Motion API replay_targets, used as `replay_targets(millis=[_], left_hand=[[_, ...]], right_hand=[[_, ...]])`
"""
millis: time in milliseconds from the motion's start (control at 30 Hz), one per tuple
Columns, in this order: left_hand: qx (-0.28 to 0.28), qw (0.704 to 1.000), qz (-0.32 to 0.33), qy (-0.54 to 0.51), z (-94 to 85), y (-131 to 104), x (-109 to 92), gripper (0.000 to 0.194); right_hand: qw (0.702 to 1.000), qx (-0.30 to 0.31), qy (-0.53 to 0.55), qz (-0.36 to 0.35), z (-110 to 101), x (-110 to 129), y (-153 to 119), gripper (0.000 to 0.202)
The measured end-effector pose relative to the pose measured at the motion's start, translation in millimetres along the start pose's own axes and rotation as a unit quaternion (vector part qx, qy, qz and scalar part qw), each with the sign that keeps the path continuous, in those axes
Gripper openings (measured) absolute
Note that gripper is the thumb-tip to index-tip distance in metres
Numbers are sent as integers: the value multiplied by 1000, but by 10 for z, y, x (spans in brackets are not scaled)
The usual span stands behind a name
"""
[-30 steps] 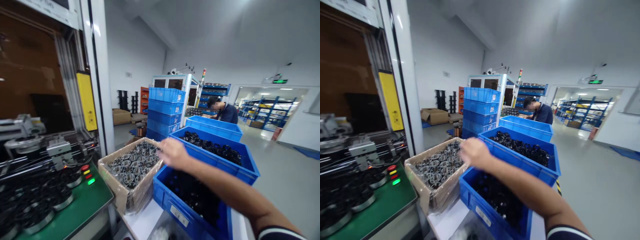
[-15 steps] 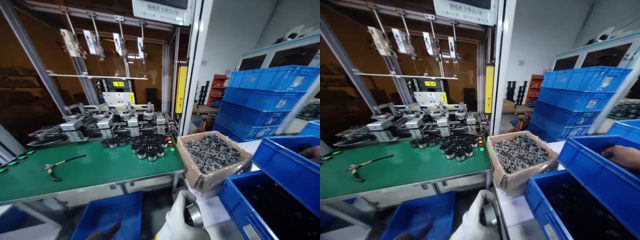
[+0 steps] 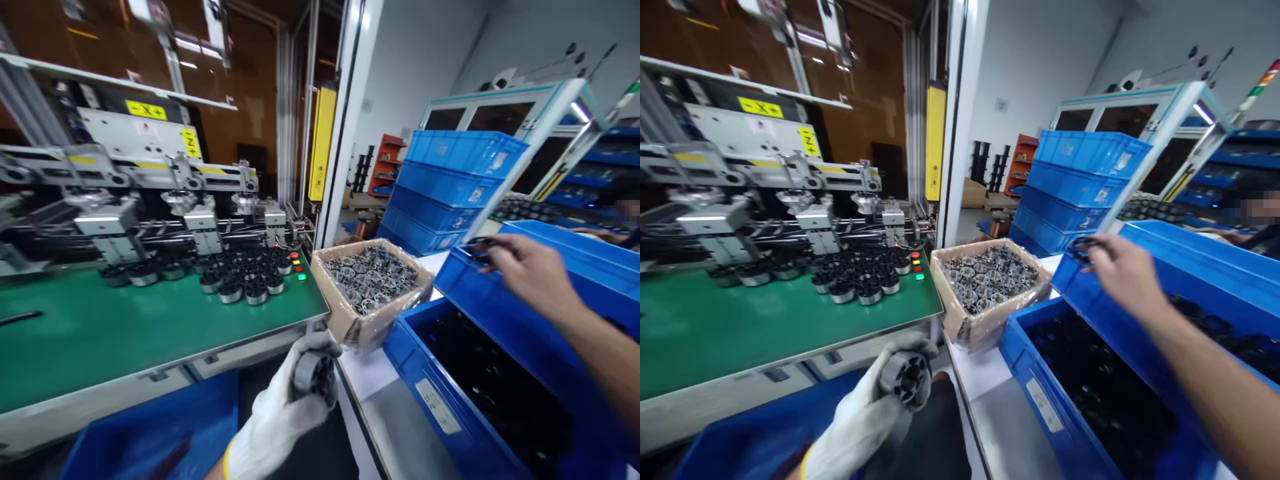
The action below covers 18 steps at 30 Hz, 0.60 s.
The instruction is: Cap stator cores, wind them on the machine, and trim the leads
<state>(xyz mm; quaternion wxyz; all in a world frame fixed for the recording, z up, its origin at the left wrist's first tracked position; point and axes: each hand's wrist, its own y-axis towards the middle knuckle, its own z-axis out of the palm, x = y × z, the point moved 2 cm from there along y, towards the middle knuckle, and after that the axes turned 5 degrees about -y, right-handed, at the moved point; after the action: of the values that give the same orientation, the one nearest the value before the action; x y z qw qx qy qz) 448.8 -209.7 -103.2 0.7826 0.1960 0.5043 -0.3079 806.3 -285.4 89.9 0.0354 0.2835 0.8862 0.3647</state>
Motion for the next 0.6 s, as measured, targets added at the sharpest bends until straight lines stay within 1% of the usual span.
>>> replay_targets(millis=[33,67,100,133,167,200,233,267,333,367,400,433,500,533,600], left_hand=[[-3,999,-12,36,24,5,-20,73],[-8,998,-26,64,55,11,-34,76],[-8,996,-42,83,94,15,-40,78],[-6,994,-55,95,137,18,-38,82],[-3,993,-64,101,183,17,-29,87],[1,992,-69,104,229,13,-14,90],[3,992,-71,106,272,5,4,93],[1,992,-70,106,309,-5,24,93],[-10,992,-67,109,364,-30,65,88],[-15,991,-69,113,382,-43,85,86],[-20,991,-70,116,391,-52,102,85],[-25,990,-70,118,393,-59,117,86],[-30,991,-62,117,376,-58,134,88],[-31,991,-55,115,358,-52,137,88],[-29,994,-39,98,315,-31,128,88]], right_hand=[[997,50,56,-36,19,184,-273,26],[967,124,200,-101,35,383,-565,26],[911,186,329,-165,33,580,-862,27],[855,225,422,-200,23,753,-1139,26],[815,253,477,-210,21,896,-1379,28],[790,269,507,-218,27,1013,-1575,30],[786,255,516,-226,37,1098,-1718,33],[796,223,509,-240,53,1153,-1811,35],[828,124,473,-275,84,1187,-1875,42],[837,86,455,-293,98,1179,-1868,46],[838,71,442,-311,110,1163,-1850,50],[836,80,433,-328,121,1145,-1828,53],[831,117,409,-358,130,1109,-1799,60],[834,121,393,-368,129,1094,-1796,62],[850,87,362,-373,126,1071,-1804,58]])
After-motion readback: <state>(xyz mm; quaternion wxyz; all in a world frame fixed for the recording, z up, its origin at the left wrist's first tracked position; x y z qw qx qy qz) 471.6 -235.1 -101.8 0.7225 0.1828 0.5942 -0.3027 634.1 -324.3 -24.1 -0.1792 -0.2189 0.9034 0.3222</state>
